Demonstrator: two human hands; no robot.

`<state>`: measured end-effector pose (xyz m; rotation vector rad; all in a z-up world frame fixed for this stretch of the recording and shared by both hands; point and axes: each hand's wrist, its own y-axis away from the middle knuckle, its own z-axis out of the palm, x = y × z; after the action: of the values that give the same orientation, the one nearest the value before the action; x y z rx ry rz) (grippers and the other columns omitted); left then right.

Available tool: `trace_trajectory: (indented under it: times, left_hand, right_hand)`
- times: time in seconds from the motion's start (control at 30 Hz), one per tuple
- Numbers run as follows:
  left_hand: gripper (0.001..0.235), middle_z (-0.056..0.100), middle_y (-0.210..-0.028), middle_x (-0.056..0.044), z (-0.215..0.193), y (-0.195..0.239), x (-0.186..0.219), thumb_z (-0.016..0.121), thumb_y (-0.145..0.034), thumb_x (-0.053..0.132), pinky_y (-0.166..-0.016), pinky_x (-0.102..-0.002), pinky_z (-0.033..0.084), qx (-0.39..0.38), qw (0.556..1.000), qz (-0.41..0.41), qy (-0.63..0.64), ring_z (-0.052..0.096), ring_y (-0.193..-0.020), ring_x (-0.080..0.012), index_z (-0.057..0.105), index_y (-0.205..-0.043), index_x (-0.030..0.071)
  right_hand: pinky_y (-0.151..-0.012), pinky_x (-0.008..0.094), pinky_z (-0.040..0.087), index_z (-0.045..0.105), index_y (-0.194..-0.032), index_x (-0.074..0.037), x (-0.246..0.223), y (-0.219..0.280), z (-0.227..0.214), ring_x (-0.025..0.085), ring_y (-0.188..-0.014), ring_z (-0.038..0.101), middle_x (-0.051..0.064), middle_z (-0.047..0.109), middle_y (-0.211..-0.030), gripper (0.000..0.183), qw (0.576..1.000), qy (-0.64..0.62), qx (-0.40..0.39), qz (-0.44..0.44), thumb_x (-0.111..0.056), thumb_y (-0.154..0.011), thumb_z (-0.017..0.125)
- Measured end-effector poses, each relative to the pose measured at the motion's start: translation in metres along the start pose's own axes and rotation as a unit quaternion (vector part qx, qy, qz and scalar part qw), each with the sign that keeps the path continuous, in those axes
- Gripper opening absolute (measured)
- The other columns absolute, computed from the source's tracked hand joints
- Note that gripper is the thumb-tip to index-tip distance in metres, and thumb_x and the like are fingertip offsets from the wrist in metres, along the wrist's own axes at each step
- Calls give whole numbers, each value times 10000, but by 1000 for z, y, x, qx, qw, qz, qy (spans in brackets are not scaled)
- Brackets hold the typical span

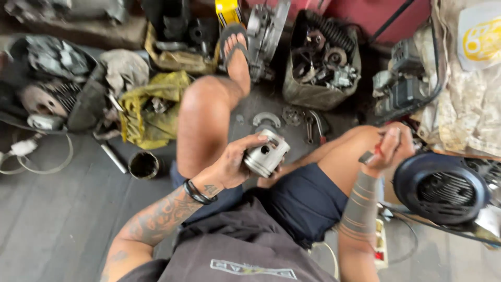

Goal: Clean and inspect a motorcycle piston and other engine components

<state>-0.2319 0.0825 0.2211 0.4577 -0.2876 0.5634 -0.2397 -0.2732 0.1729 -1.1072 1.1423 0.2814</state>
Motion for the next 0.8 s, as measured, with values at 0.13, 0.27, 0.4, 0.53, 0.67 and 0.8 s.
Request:
trace_trajectory:
  times: [0.13, 0.27, 0.4, 0.53, 0.67, 0.8]
  left_hand:
    - [439, 693, -1040, -248, -3, 2, 20, 580, -947, 242, -683, -373, 576, -26, 995, 90, 20, 697, -842, -315, 588, -1243, -82]
    - [500, 680, -1169, -241, -20, -6, 48, 600, -964, 278, -664, -388, 608, -33, 996, 77, 32, 701, -956, -327, 570, -1343, -45]
    - [499, 673, -1076, -282, 5, -7, 68, 525, -986, 282, -732, -442, 572, -84, 991, 102, 2, 687, -878, -384, 547, -1315, -93]
    - [494, 681, -1002, -280, 17, -15, 82, 565, -940, 267, -653, -430, 593, -45, 991, 124, -17, 700, -807, -362, 556, -1267, -102]
    - [528, 669, -1004, -304, 17, -38, 99, 554, -955, 275, -683, -434, 584, -96, 991, 94, -16, 689, -821, -388, 526, -1293, -129]
    - [529, 660, -1019, -284, 22, -63, 112, 561, -933, 299, -712, -428, 572, -72, 994, 84, -24, 671, -853, -358, 529, -1297, -83]
  right_hand:
    - [-639, 383, 354, 550, -1145, -23, 23, -20, -19, 243, -653, 393, 188, 552, -836, 501, 940, 186, -20, -284, -430, -1012, 290]
    - [-753, 242, 393, 526, -961, -52, -22, -29, 2, 115, -769, 432, 58, 535, -880, 291, 998, 65, -10, -12, -242, -1146, 406]
    - [-674, 255, 354, 561, -916, -10, 11, -64, 4, 124, -660, 406, 78, 545, -789, 301, 997, 15, -1, -76, -233, -1111, 508]
    - [-602, 267, 311, 563, -833, 2, -3, -88, 28, 119, -589, 375, 55, 488, -708, 355, 991, 71, -10, -112, -183, -1129, 500]
    - [-550, 243, 294, 522, -812, -80, -13, -113, 20, 99, -545, 384, 27, 469, -710, 429, 996, -67, 35, -52, -385, -1114, 512]
    - [-573, 226, 295, 540, -877, -124, -20, -120, 16, 79, -602, 370, -10, 437, -712, 514, 986, -150, 65, 35, -625, -977, 489]
